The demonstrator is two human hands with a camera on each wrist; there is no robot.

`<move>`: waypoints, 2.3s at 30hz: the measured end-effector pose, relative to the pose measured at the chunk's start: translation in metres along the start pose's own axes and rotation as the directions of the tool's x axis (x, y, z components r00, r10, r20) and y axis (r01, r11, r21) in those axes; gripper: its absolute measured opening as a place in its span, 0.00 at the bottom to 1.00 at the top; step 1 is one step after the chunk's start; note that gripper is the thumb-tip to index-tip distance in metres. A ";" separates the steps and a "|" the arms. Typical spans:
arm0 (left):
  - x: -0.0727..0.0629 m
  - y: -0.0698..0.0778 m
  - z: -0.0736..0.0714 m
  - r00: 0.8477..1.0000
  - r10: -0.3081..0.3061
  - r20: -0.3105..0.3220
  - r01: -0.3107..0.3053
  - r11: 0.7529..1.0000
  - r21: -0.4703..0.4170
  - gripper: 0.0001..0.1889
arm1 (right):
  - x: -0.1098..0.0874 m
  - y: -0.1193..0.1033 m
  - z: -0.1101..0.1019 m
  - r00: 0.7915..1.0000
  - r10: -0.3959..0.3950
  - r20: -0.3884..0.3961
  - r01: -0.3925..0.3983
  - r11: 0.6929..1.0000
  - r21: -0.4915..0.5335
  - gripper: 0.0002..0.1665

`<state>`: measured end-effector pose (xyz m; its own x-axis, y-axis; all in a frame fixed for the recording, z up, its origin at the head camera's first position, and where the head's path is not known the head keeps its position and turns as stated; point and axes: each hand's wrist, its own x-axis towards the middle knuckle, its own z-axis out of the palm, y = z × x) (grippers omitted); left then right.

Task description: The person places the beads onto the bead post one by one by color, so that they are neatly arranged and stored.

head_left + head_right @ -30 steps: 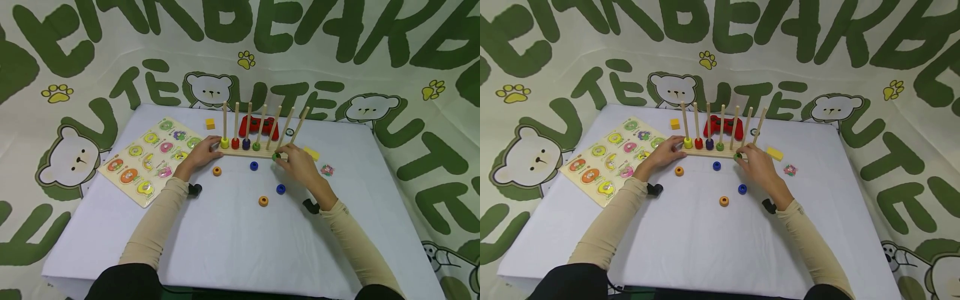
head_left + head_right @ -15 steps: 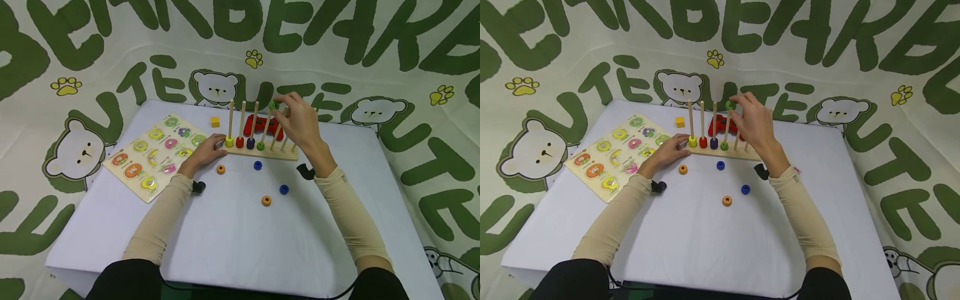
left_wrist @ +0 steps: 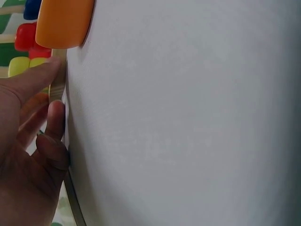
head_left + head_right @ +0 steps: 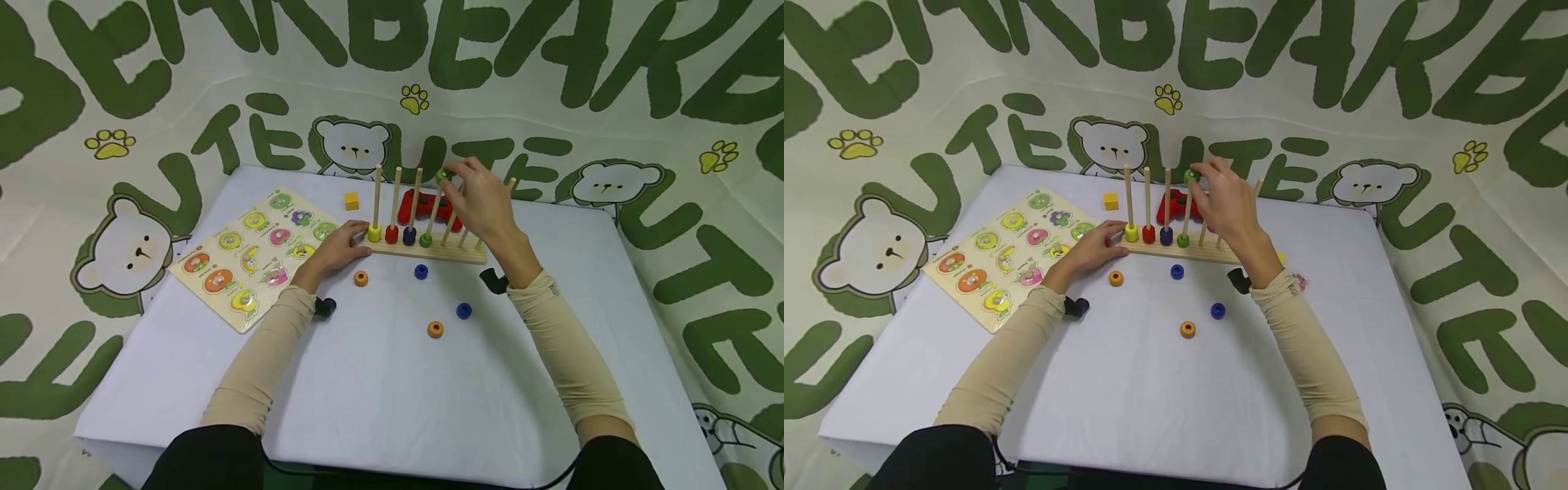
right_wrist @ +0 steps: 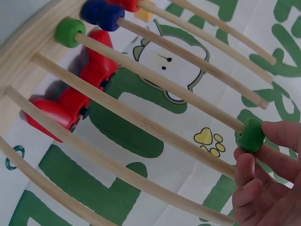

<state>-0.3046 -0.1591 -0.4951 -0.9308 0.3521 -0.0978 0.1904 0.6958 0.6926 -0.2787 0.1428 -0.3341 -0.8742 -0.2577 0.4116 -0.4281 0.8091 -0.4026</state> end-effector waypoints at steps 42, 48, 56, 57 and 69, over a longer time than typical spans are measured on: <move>-0.003 0.000 -0.003 1.000 0.002 0.002 -0.002 1.000 0.003 0.36 | -0.056 -0.062 0.112 0.700 -0.271 0.661 0.363 0.932 -0.003 0.11; -0.003 0.000 -0.003 1.000 0.003 -0.003 -0.003 1.000 0.008 0.36 | -0.046 -0.036 0.047 0.901 -0.247 0.358 0.246 0.968 0.049 0.17; -0.002 0.000 -0.004 1.000 0.007 -0.004 -0.007 1.000 -0.004 0.36 | -0.031 -0.005 -0.012 0.992 -0.106 -0.070 0.109 0.993 0.044 0.18; -0.002 0.000 -0.003 1.000 0.008 -0.005 -0.008 1.000 -0.008 0.36 | -0.029 -0.001 -0.015 0.991 -0.091 -0.094 0.094 0.995 0.033 0.18; -0.003 0.002 0.000 1.000 -0.002 0.007 0.002 1.000 -0.018 0.36 | -0.016 0.018 -0.014 0.992 0.008 -0.130 -0.008 1.000 0.006 0.20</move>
<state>-0.3018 -0.1587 -0.4934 -0.9289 0.3552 -0.1045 0.1827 0.6852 0.7051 -0.2690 0.1687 -0.3368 -0.8405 -0.1802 0.5109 -0.4228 0.8078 -0.4107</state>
